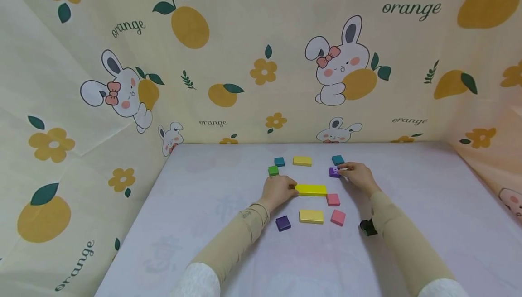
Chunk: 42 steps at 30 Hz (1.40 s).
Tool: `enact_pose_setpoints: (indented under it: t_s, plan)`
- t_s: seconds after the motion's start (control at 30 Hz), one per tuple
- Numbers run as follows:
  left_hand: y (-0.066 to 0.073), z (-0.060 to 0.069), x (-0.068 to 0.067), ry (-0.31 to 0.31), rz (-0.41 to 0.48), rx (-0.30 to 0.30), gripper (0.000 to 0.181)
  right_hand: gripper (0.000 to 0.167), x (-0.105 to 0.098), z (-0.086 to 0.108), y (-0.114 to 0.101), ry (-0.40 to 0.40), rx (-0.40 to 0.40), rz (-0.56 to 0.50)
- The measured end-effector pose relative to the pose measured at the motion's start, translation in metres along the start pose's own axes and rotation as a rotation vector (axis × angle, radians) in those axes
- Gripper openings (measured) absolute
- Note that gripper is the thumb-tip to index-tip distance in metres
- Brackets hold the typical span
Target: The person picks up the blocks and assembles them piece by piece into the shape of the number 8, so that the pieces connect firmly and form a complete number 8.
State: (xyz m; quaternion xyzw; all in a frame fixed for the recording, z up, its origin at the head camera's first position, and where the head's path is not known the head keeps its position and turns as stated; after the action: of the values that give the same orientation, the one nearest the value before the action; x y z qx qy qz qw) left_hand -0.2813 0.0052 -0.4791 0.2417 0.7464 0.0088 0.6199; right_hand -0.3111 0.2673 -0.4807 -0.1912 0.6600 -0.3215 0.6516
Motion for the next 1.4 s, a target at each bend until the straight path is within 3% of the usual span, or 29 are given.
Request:
enact_pose_setpoints:
  t_s: [0.2, 0.5, 0.77, 1.4]
  plan:
    - [0.000, 0.000, -0.001, 0.005, 0.005, -0.001, 0.029, 0.043, 0.004, 0.002, -0.002, -0.039, 0.012, 0.006]
    - [0.001, 0.000, -0.002, 0.000, 0.016, -0.011, 0.030, 0.041, 0.008, 0.006, -0.003, -0.064, -0.056, 0.026]
    - [0.000, 0.000, -0.003, 0.020, 0.031, 0.011, 0.029, 0.041, 0.005, 0.014, -0.007, -0.118, -0.061, 0.002]
    - [-0.001, 0.000, -0.002, 0.011, 0.024, 0.015, 0.029, 0.045, 0.007, 0.022, -0.007, -0.145, -0.096, 0.038]
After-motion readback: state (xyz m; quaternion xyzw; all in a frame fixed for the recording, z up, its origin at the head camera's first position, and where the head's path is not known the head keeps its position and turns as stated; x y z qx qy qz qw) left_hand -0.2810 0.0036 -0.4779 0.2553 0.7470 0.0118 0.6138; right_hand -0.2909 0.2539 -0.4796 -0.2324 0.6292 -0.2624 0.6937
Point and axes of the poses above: each hand's wrist, its own z-axis away from the middle knuckle, its own x-axis out of the palm, y = z × x, the point moved 1 cm from there along -z, towards the middle knuckle, and after that the axes turned 12 degrees about y, right-handed, at the moved point
